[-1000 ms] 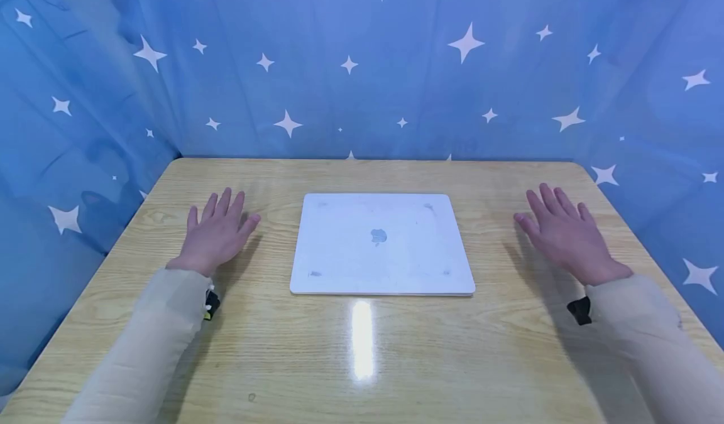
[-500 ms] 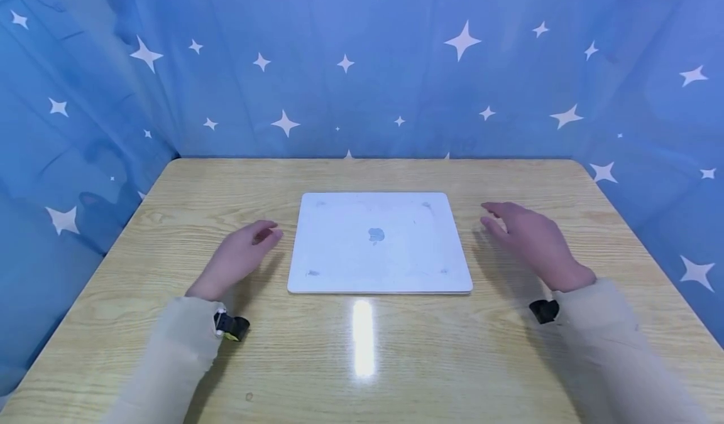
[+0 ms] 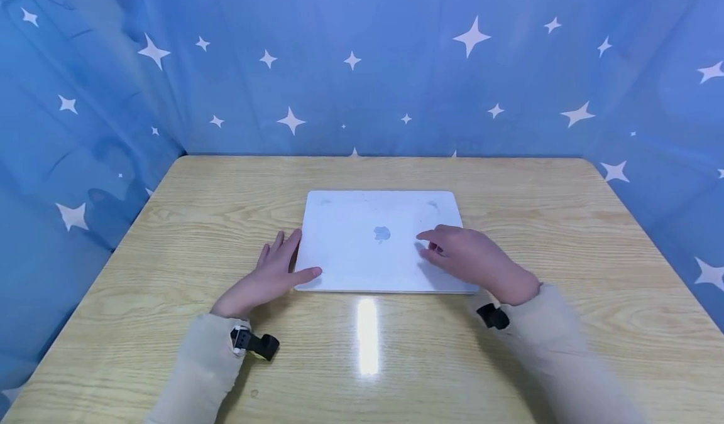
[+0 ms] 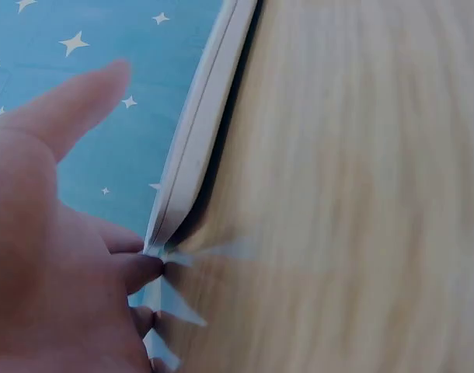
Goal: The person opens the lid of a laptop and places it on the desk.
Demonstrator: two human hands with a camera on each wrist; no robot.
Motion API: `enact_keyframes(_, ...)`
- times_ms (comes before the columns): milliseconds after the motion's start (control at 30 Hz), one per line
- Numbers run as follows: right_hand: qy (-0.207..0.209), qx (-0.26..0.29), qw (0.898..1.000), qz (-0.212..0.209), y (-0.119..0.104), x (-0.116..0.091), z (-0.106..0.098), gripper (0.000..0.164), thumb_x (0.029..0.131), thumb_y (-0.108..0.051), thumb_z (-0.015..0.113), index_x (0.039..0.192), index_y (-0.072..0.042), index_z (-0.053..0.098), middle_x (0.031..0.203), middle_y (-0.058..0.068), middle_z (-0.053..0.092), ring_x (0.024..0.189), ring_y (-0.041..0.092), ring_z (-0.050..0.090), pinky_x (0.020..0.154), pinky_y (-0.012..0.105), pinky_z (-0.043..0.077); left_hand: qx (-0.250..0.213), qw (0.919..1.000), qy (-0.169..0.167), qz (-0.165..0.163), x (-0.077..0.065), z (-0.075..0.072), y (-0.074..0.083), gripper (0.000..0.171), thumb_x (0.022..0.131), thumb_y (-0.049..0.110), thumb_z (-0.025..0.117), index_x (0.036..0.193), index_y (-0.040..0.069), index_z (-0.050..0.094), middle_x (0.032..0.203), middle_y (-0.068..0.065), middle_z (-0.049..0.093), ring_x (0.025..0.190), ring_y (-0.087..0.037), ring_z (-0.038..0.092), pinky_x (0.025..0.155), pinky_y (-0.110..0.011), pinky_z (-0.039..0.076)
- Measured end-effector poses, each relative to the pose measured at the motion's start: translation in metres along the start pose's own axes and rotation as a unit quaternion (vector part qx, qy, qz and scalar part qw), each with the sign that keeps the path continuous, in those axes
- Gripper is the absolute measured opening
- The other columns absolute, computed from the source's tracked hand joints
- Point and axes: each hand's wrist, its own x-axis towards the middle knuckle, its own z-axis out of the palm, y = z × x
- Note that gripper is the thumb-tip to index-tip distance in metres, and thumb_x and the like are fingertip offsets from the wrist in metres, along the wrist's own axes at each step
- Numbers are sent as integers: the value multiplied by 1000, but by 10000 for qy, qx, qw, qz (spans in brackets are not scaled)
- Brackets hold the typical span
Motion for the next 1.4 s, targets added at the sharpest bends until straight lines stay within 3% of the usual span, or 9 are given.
enact_keyframes(200, -241, 196, 9995, -18, -24, 7, 5, 34, 87, -31, 56, 116, -13, 59, 83, -6, 53, 71, 6, 48, 65, 27, 44, 387, 9989, 139, 240, 2, 9, -1, 112, 68, 68, 57, 144, 10, 1, 149, -4, 1, 133, -25, -15, 103, -44, -13)
enact_keyframes(367, -266, 217, 9993, -134, -38, 13, 15, 37, 84, -38, 59, 114, -16, 59, 81, -6, 48, 68, 8, 45, 57, 24, 40, 610, 9977, 109, 285, -1, 14, 0, 119, 62, 65, 65, 144, 10, -1, 149, -4, 0, 132, -24, -17, 103, -44, -14)
enact_keyframes(667, -611, 56, 9980, -127, -62, 21, 26, 58, 74, -53, 63, 122, -22, 50, 83, -5, 40, 64, 10, 40, 48, 24, 35, 845, 9957, 282, 238, -7, 14, 2, 119, 62, 64, 66, 144, 9, -2, 149, -7, 1, 133, -27, -14, 103, -46, -12)
enact_keyframes(800, -656, -114, 9976, -197, -70, 22, 27, 64, 70, -53, 67, 124, -24, 47, 81, -6, 39, 64, 10, 40, 47, 24, 35, 847, 9956, 308, 272, -6, 13, 1, 120, 62, 65, 66, 144, 9, -2, 149, -7, 2, 133, -27, -13, 103, -46, -11)
enact_keyframes(933, -585, -249, 9975, -309, -72, 23, 28, 65, 68, -47, 71, 123, -23, 47, 81, -6, 39, 63, 10, 40, 45, 25, 34, 798, 9960, 308, 263, -5, 13, 1, 119, 63, 66, 65, 144, 8, -1, 149, -8, 3, 133, -28, -12, 103, -46, -11)
enact_keyframes(1400, 191, -553, 9914, -1175, -63, 25, 30, 37, 69, -39, 70, 101, -25, 57, 75, -10, 40, 60, 6, 38, 45, 21, 33, 742, 9963, 430, 77, -2, 15, 0, 120, 60, 66, 66, 144, 14, -1, 148, -12, 8, 134, -27, -9, 104, -45, -9)
